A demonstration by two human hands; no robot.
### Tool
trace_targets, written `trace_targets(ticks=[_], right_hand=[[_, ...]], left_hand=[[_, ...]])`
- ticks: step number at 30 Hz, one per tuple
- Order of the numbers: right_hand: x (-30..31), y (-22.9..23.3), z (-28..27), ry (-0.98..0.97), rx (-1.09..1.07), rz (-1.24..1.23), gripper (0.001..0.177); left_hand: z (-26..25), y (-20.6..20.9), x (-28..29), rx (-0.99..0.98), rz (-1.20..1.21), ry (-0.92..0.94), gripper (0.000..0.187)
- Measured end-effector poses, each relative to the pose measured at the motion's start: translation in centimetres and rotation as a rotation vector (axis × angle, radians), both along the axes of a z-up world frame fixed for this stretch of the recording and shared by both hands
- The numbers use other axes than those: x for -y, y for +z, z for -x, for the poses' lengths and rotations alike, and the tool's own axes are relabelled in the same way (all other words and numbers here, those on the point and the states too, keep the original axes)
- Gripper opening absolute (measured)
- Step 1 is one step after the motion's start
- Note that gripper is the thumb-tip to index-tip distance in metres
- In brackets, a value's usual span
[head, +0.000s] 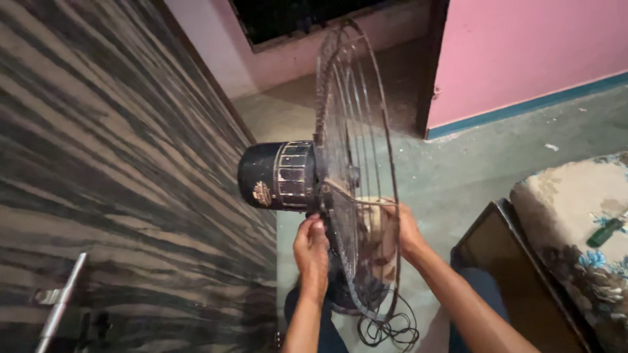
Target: The person wipes the fan motor housing and front grill with a cloth, then reattaches the front grill and secures it by hand. The person also adjusts the fan head orientation.
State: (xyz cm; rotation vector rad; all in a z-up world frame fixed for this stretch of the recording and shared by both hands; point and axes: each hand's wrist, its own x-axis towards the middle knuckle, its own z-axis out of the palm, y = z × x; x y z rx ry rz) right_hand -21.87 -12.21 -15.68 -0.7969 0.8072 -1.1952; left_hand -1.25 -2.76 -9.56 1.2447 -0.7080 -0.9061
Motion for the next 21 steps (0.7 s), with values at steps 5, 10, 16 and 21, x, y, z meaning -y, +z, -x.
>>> trace_targets(ticks=[5,10,16,21], right_hand=[[-0.2,1.0,0.3,-0.073,-0.337,0.148,0.020],[-0.9,2.7,1.2,0.019,-0.395,0.065,0.026],[0.4,3.9,0.8,0.146,-0.276,0.134,0.035],[2.3,3.8,-0.8,0.205,-0.309,0.180,0.040]], left_hand=[[0.1,-3.1,3.2,-0.139,0.108,0.014,0.018],[1.4,-2.8,3.6,-0.331,0.106,0.093,0.017],[2.7,-0.7,3.8,-0.407,0.196,0.082,0.026],[1.8,-1.7,3.8,-0.360,0.170,0.029,0.021]])
